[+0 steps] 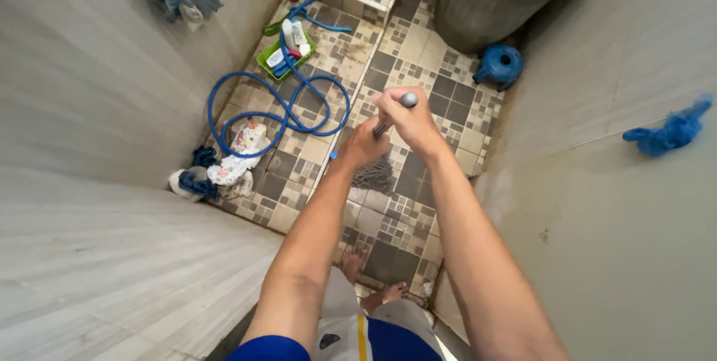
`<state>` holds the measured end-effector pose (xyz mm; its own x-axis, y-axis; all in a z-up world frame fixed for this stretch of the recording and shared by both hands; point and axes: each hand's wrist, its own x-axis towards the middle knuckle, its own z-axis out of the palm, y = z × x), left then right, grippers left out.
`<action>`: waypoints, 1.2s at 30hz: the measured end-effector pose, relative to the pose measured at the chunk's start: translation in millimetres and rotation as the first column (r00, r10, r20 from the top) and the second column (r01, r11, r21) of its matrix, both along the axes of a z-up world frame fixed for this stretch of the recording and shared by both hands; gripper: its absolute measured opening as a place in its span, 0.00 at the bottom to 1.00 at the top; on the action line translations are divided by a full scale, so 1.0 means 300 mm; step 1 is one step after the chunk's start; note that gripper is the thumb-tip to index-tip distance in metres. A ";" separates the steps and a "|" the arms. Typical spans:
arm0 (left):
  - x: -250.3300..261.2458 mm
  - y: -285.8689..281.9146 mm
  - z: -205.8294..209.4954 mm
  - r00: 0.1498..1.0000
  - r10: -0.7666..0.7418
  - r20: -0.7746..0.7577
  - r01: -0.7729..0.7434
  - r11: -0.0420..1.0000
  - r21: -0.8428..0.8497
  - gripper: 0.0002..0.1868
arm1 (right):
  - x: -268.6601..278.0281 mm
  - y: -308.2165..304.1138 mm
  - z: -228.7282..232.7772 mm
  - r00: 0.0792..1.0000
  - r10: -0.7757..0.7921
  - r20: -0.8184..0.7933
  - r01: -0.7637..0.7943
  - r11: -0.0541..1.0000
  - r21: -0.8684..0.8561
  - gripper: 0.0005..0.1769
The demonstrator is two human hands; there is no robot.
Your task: The person mops the tiled floor of a small bathroom using a grey string mop. They move the mop back and forth across the floor, cleaning around a squat toilet, a bucket, and a blue hose.
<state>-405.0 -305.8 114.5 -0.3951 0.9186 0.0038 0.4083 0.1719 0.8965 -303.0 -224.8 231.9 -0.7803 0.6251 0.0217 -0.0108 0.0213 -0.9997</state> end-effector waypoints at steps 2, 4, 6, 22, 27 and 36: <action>-0.004 0.003 -0.022 0.997 -0.014 0.075 0.014 1.000 -0.011 0.13 | -0.020 -0.031 0.015 0.987 -0.148 -0.069 0.155 0.983 0.101 0.21; 0.006 0.010 -0.037 0.995 0.009 0.104 -0.005 0.999 -0.036 0.13 | -0.042 -0.078 0.024 0.926 -0.358 -0.117 0.374 0.913 0.165 0.21; 0.027 0.005 -0.041 0.994 0.072 0.081 -0.066 0.995 -0.076 0.13 | -0.076 -0.136 0.025 0.781 -0.608 -0.143 0.624 0.757 0.194 0.21; -0.019 -0.156 -0.165 0.983 0.183 -0.014 -0.183 0.973 -0.143 0.27 | -0.085 -0.148 0.090 0.971 0.235 0.042 -0.238 0.966 0.103 0.22; -0.055 -0.173 -0.196 0.988 0.107 0.109 -0.120 0.985 0.127 0.29 | -0.164 -0.295 0.057 0.974 -0.196 -0.110 0.215 0.957 0.195 0.24; -0.042 -0.239 -0.150 0.995 0.085 0.053 -0.080 0.993 -0.090 0.30 | -0.190 -0.423 0.006 0.818 -0.560 -0.127 0.574 0.782 0.243 0.28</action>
